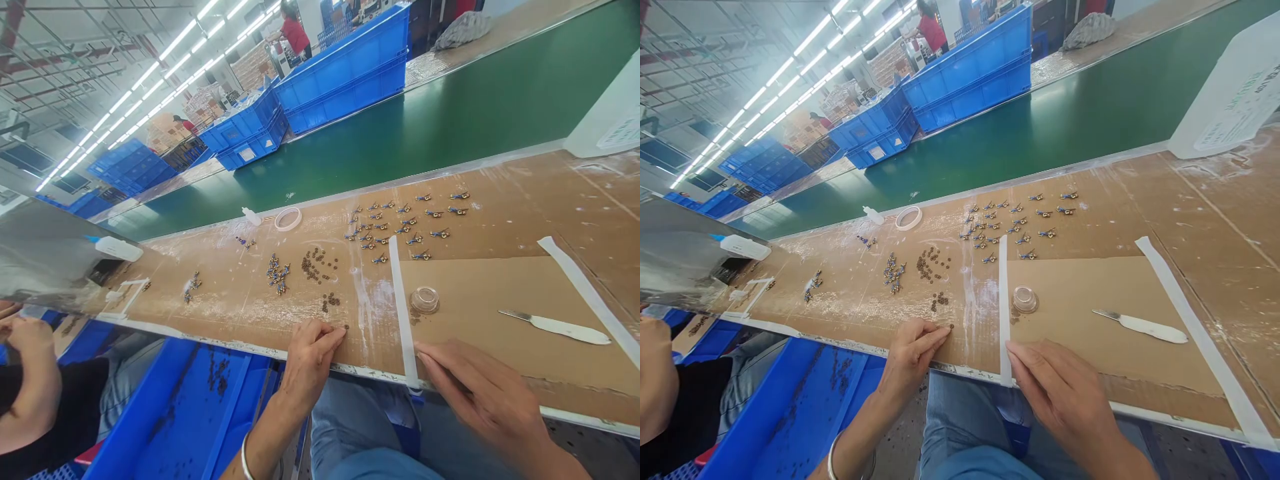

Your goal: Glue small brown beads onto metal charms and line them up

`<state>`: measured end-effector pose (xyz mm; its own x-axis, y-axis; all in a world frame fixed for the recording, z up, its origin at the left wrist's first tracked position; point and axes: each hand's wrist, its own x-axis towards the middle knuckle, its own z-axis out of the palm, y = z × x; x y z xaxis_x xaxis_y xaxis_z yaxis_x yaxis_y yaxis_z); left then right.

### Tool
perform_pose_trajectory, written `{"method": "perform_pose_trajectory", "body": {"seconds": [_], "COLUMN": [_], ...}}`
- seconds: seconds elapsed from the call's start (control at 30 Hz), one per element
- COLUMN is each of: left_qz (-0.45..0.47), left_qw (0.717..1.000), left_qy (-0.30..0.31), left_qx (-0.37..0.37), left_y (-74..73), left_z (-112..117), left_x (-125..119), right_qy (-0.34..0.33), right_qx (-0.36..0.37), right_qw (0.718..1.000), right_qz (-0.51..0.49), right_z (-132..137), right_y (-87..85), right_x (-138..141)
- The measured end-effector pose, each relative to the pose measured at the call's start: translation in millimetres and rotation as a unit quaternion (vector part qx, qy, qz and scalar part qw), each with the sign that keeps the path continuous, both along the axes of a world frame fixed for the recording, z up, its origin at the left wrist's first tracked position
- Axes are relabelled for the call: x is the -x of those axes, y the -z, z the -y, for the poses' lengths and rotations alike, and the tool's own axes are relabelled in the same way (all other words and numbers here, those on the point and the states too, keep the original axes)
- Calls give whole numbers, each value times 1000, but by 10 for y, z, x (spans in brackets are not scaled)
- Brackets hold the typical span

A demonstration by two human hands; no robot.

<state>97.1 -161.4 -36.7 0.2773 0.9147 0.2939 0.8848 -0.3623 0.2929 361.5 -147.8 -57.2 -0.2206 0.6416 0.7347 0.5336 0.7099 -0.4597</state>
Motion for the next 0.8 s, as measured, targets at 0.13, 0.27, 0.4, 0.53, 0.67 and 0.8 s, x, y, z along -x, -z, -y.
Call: {"method": "perform_pose_trajectory", "body": {"seconds": [0.13, 0.27, 0.4, 0.53, 0.67, 0.8], "left_qz": [-7, 10, 48, 47, 52, 72], "left_qw": [1000, 1000, 983, 939, 927, 920], "left_qy": [-4, -7, -177, -336, -356, -356], "left_qx": [-8, 9, 32, 56, 106, 147], "left_y": [6, -12, -100, -227, -255, -207], "left_z": [8, 25, -174, -640, -1149, -1560], "left_x": [-61, 34, 473, 1025, 1364, 1448], "right_qy": [0, -6, -10, -24, -22, -19], "right_qx": [-5, 5, 9, 3, -36, -50], "right_qw": [1000, 1000, 1000, 999, 999, 999], "right_qz": [7, 2, 5, 40, 28, 7], "right_z": [10, 9, 15, 9, -26, -44], "right_y": [19, -2, 44, 176, 238, 299], "right_x": [7, 4, -33, -79, -86, -91]}}
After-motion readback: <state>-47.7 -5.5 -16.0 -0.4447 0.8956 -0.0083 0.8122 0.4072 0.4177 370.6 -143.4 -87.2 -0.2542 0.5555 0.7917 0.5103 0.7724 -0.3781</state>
